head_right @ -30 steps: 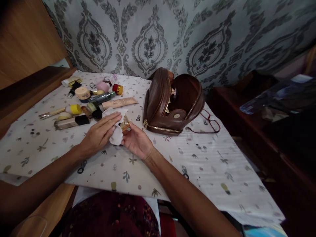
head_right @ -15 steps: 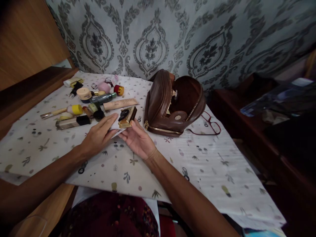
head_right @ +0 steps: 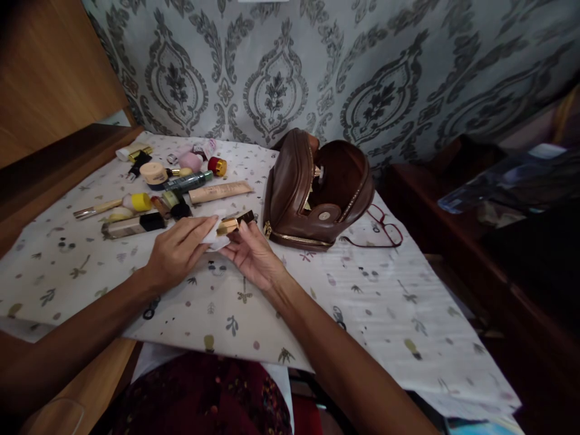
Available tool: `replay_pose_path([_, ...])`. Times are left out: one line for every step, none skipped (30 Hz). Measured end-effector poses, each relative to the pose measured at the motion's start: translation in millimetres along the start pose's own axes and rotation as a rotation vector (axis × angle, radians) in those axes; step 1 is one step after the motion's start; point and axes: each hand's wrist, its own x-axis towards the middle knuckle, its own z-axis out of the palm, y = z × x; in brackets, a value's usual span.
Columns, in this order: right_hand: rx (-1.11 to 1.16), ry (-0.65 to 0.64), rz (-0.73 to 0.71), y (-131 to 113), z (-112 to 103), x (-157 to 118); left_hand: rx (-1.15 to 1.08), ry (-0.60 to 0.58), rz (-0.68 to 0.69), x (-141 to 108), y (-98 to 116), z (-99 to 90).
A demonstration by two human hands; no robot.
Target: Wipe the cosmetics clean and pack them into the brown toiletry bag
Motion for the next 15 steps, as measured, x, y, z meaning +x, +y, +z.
replay_pose_path([-0.015, 0.009, 0.001, 1.1, -0.2, 0.6, 0.017, -0.021, 0.003, 0.5, 0.4, 0.1])
replay_pose_path([-0.037, 0.016, 0.004, 2.3, -0.4, 1.2, 0.029, -0.041, 0.005, 1.0, 0.9, 0.4])
replay_pose_path([-0.066, 0.018, 0.006, 3.5, -0.3, 1.7, 0.035, -0.058, 0.005, 1.2, 1.5, 0.8])
replay_pose_path([-0.097, 0.017, 0.005, 4.6, -0.1, 1.9, 0.037, -0.069, 0.002, 1.3, 2.0, 1.3])
replay_pose_path([-0.129, 0.012, 0.003, 5.7, 0.2, 1.9, 0.036, -0.075, -0.005, 1.1, 2.4, 1.7])
replay_pose_path([-0.162, 0.008, 0.004, 6.6, 0.6, 1.6, 0.029, -0.079, -0.019, 1.0, 2.7, 1.9])
replay_pose_path([-0.196, 0.004, 0.009, 7.3, 1.0, 1.2, 0.017, -0.08, -0.044, 0.8, 2.7, 1.7])
replay_pose_path([-0.233, 0.001, 0.016, 7.8, 1.2, 0.6, -0.002, -0.08, -0.074, 0.9, 2.5, 1.0])
replay_pose_path([-0.274, 0.001, 0.025, 8.1, 1.2, -0.1, -0.027, -0.079, -0.112, 1.3, 1.9, -0.2])
replay_pose_path([-0.319, 0.004, 0.031, 8.2, 1.0, -0.8, -0.052, -0.074, -0.155, 2.1, 1.1, -1.9])
replay_pose_path([-0.365, 0.01, 0.022, 8.0, 0.8, -1.4, -0.08, -0.07, -0.202, 3.2, 0.0, -4.1])
replay_pose_path([-0.414, 0.024, -0.005, 7.4, 0.6, -2.1, -0.108, -0.064, -0.254, 4.8, -1.2, -6.7])
replay_pose_path([-0.471, 0.041, -0.044, 6.5, 0.6, -2.7, -0.141, -0.064, -0.306, 6.6, -2.6, -9.3])
replay_pose_path([-0.531, 0.058, -0.083, 5.2, 0.9, -3.4, -0.182, -0.072, -0.355, 8.5, -3.9, -11.9])
replay_pose_path([-0.585, 0.074, -0.116, 3.8, 1.8, -4.2, -0.226, -0.082, -0.4, 10.4, -5.1, -14.0])
